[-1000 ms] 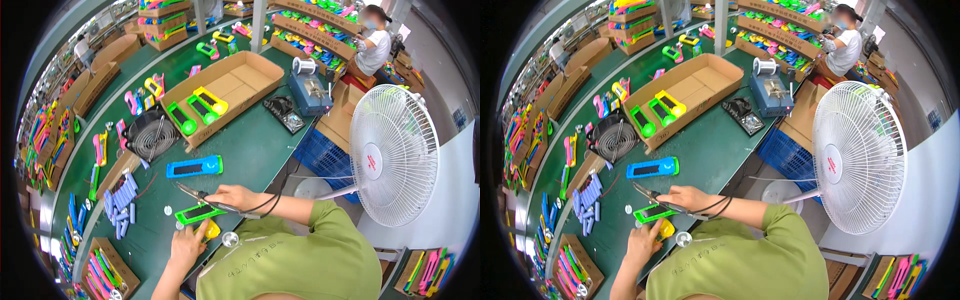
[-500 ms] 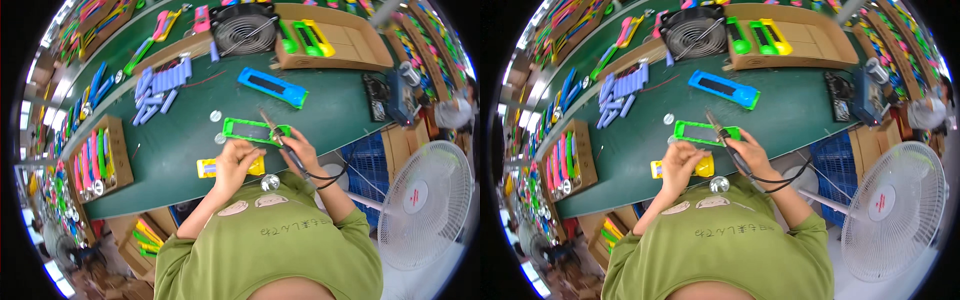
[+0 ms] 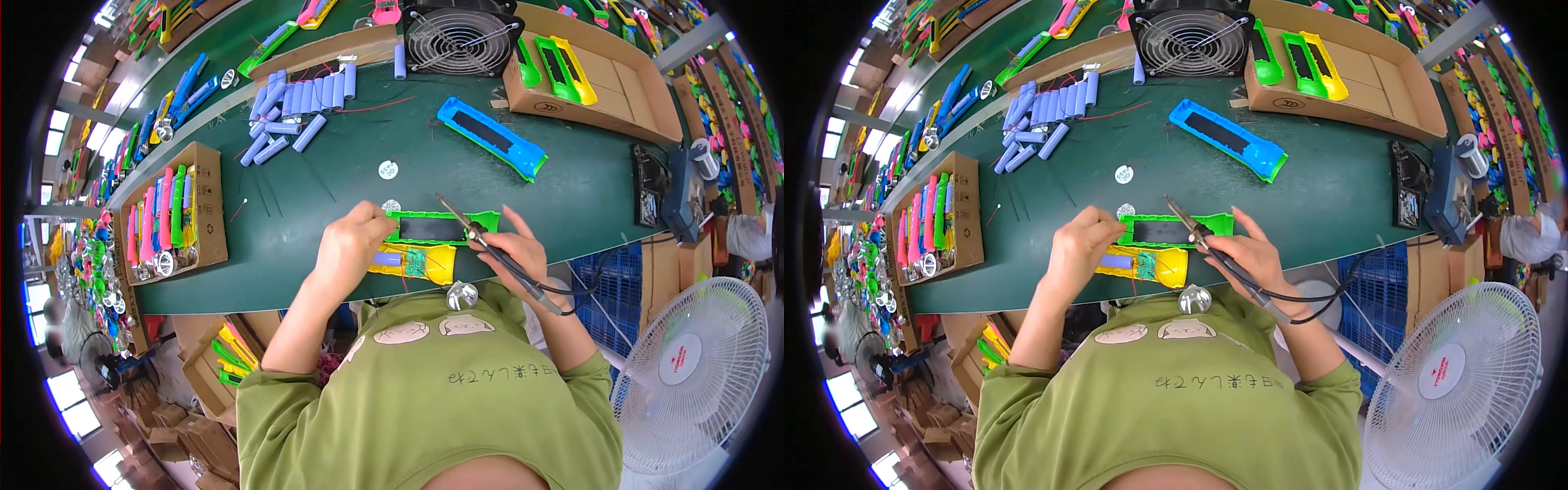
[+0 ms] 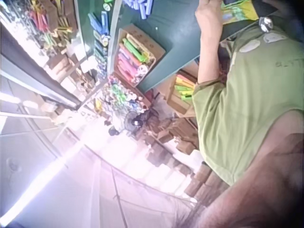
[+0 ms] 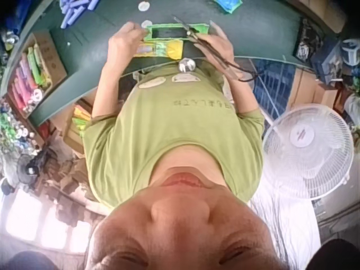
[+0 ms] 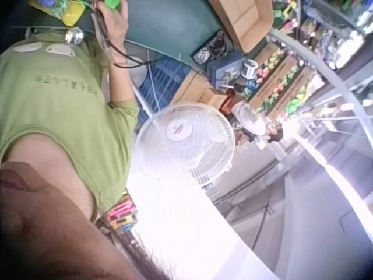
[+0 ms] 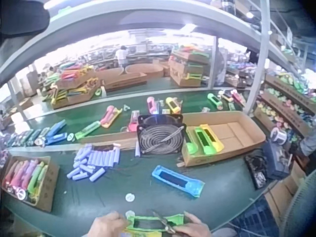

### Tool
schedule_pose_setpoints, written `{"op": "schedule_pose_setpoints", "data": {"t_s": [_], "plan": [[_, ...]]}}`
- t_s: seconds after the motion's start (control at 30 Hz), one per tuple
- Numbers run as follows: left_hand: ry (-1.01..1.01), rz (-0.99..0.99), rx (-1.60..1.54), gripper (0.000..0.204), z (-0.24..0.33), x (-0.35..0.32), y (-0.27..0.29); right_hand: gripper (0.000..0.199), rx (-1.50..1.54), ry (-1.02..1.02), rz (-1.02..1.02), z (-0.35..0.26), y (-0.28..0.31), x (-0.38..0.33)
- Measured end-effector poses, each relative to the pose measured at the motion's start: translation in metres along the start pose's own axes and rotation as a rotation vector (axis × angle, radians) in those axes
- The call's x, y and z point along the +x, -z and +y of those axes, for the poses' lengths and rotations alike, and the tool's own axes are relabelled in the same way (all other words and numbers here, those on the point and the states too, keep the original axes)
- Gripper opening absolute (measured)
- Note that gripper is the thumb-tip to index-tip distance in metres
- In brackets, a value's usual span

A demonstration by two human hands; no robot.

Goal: The person solders internal wires to circuit boards within portable flashlight housings using a soldering iron and solder wire, with pliers to manipulate the wires and a cooling fan to dissipate heat.

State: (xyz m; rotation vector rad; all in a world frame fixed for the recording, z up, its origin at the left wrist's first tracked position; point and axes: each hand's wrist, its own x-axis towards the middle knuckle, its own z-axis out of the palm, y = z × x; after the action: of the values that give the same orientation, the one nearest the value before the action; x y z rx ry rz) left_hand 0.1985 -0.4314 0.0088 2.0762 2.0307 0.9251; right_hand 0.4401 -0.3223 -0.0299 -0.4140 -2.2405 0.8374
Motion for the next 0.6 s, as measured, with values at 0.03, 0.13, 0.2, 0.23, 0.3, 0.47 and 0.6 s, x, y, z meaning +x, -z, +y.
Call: {"op": "schedule_pose_setpoints", "data": {"t_s": [0.03, 0.13, 0.2, 0.23, 0.3, 0.47, 0.6], "plan": [[0.047, -0.06, -0.056, 0.013, -0.002, 0.003, 0.003, 0.033, -0.053, 0.077, 0.047, -0.003, 0.0, 0.003], [0.113, -0.174, -0.08, 0.007, -0.008, 0.014, 0.004, 0.032, 0.099, -0.023, 0.073, -0.012, 0.0, 0.009], [-0.097, -0.211, 0.019, 0.006, -0.013, 0.02, 0.001, 0.027, -0.042, -0.012, 0.195, -0.011, -0.016, 0.004], [-0.097, -0.213, 0.018, 0.006, -0.013, 0.021, 0.0, 0.024, 0.357, -0.349, 0.28, -0.015, -0.02, 0.006], [-0.044, -0.365, 0.061, 0.005, -0.014, 0.022, -0.002, 0.018, 0.79, -0.708, 0.379, -0.015, -0.026, 0.012], [0.004, -0.425, 0.058, 0.005, -0.012, 0.024, -0.003, 0.014, 0.814, -0.814, 0.317, -0.008, -0.027, 0.02], [0.026, -0.43, 0.077, 0.005, -0.01, 0.024, -0.004, 0.012, 0.793, -0.848, 0.283, -0.008, -0.026, 0.024]]}}
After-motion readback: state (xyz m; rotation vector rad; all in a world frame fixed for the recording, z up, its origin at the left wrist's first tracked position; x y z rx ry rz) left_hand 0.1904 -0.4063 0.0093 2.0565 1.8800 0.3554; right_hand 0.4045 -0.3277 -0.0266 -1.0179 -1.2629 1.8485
